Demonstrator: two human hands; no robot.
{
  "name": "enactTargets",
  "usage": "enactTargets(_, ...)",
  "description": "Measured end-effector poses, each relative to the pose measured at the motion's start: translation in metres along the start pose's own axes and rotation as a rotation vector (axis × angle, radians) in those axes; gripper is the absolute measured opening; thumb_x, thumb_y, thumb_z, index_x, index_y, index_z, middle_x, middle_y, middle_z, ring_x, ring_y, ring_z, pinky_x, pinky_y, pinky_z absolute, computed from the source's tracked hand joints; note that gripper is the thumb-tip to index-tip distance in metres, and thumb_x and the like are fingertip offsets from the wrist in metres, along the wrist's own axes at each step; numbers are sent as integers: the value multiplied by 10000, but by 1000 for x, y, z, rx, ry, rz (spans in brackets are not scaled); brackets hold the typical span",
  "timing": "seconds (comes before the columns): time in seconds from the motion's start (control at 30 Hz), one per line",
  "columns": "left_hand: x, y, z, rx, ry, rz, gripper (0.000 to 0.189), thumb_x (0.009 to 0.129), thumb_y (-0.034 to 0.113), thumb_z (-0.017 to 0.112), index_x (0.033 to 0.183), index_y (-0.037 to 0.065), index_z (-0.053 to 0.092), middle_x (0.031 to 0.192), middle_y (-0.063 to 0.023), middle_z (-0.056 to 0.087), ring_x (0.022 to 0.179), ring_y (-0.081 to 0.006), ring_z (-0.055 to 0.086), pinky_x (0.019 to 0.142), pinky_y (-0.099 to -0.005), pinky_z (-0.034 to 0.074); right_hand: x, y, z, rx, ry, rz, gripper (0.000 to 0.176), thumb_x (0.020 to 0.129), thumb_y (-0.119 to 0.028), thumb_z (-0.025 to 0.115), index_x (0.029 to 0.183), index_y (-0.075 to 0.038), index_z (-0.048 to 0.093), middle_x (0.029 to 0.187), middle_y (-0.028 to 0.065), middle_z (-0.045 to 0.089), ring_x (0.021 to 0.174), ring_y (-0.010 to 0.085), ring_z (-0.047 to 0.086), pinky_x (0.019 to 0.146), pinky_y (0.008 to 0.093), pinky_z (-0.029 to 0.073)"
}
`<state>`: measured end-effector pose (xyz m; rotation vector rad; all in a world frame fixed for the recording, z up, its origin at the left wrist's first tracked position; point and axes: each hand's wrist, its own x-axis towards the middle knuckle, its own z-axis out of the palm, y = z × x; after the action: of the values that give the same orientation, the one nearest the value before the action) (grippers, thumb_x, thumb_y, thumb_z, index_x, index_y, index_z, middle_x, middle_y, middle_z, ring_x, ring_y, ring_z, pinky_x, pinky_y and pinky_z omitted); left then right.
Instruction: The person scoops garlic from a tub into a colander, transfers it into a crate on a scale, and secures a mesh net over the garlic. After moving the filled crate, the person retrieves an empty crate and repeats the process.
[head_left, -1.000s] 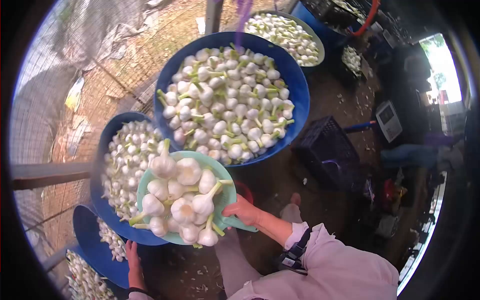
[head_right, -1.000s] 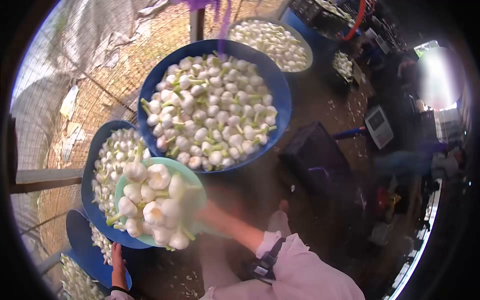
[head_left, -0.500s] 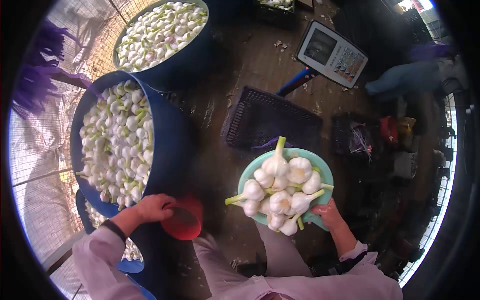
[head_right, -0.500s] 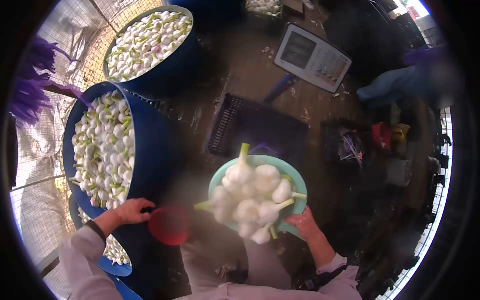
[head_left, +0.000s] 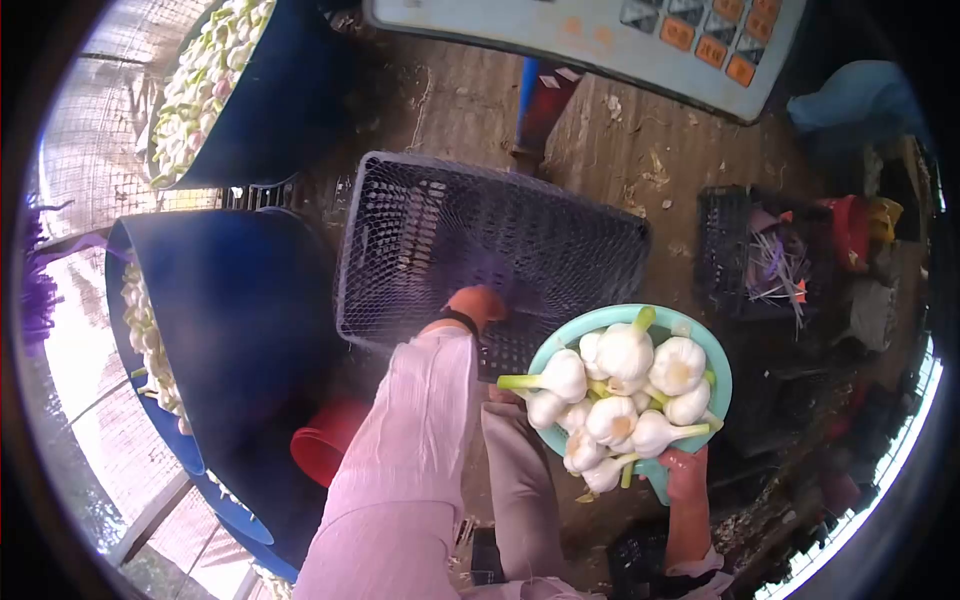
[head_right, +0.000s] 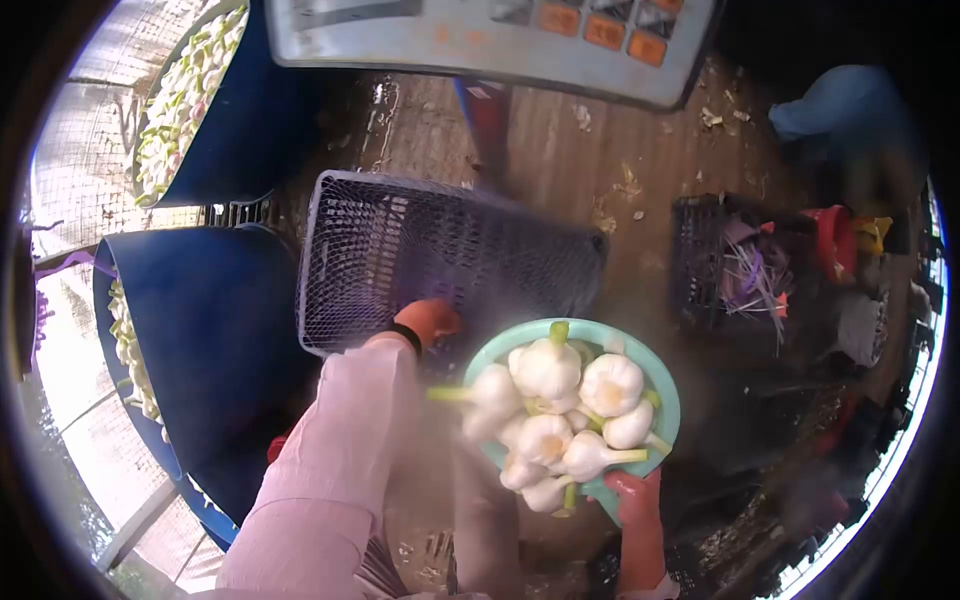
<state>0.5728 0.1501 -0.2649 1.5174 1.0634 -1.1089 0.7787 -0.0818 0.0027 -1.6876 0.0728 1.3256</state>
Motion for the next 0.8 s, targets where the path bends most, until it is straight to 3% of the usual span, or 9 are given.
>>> enactTargets(0.07, 15, -14, 5, 269, 181, 71, 302, 737, 229, 500, 989, 111, 616, 1067, -133, 572, 940, -268, 576, 789, -380, 458, 3, 8, -6, 75, 32, 36, 567, 593, 102, 476, 1150, 19, 408, 882, 142, 548, 656, 248, 583, 454, 342, 517)
enactTargets(0.17, -18, 40, -38, 603, 64, 343, 298, 723, 256, 521, 949, 88, 620, 1037, -116, 586, 906, -300, 579, 777, -395, 459, 14, 30, -8, 88, 113, 63, 581, 586, 90, 489, 1157, 18, 404, 915, 133, 545, 697, 235, 586, 484, 335, 523)
enactTargets(0.27, -27, 41, -61, 448, 360, 518, 290, 693, 248, 563, 931, 90, 614, 1021, -109, 585, 960, -303, 547, 785, -395, 451, 20, 49, -11, 87, 203, -93, 597, 577, 70, 507, 1162, 20, 401, 949, 130, 538, 714, 224, 585, 508, 331, 527)
enactTargets(0.33, -45, 42, -77, 407, 753, 673, 421, 657, 274, 612, 1042, 115, 548, 1172, -132, 485, 1112, -303, 432, 804, -459, 427, 23, 45, -9, 80, 225, -103, 599, 574, 61, 512, 1162, 23, 400, 957, 133, 534, 709, 223, 583, 496, 326, 524)
enactTargets(0.4, -34, 25, -60, 522, 714, 453, 581, 622, 304, 658, 1145, 145, 459, 1265, -132, 367, 1183, -312, 324, 814, -509, 402, 27, 36, 4, 67, 217, -109, 602, 571, 52, 518, 1161, 26, 399, 965, 135, 531, 704, 221, 580, 484, 322, 522)
enactTargets(0.47, -26, 8, -54, 538, 472, 158, 1080, 497, 414, 771, 1355, 218, 145, 1424, -101, 30, 1295, -337, 71, 823, -644, 327, 29, 11, 35, 117, 180, -109, 607, 570, 47, 522, 1164, 29, 393, 954, 142, 530, 702, 221, 577, 457, 306, 513)
enactTargets(0.6, -22, -10, -47, 365, 413, 56, 1210, 467, 440, 792, 1367, 247, 8, 1425, -92, -66, 1299, -353, 3, 860, -645, 311, 35, 6, 56, 57, 200, -215, 600, 581, 69, 510, 1166, 33, 378, 949, 157, 532, 694, 219, 582, 405, 287, 497)
enactTargets(0.7, -26, 6, -49, 368, 475, 158, 1183, 485, 424, 789, 1367, 248, 20, 1426, -91, -63, 1301, -347, -10, 884, -649, 277, 42, 8, 67, -191, 182, -296, 609, 627, 80, 500, 1212, 45, 333, 1041, 196, 509, 813, 265, 580, 570, 339, 523)
enactTargets(0.8, 53, -7, -20, 347, 751, 372, 1128, 468, 448, 787, 1361, 250, 126, 1426, -98, -44, 1303, -338, 0, 902, -658, 233, 49, 8, 104, -833, 265, -938, 596, 762, 53, 526, 1285, 60, 240, 1225, 212, 404, 1102, 274, 437, 946, 352, 323)
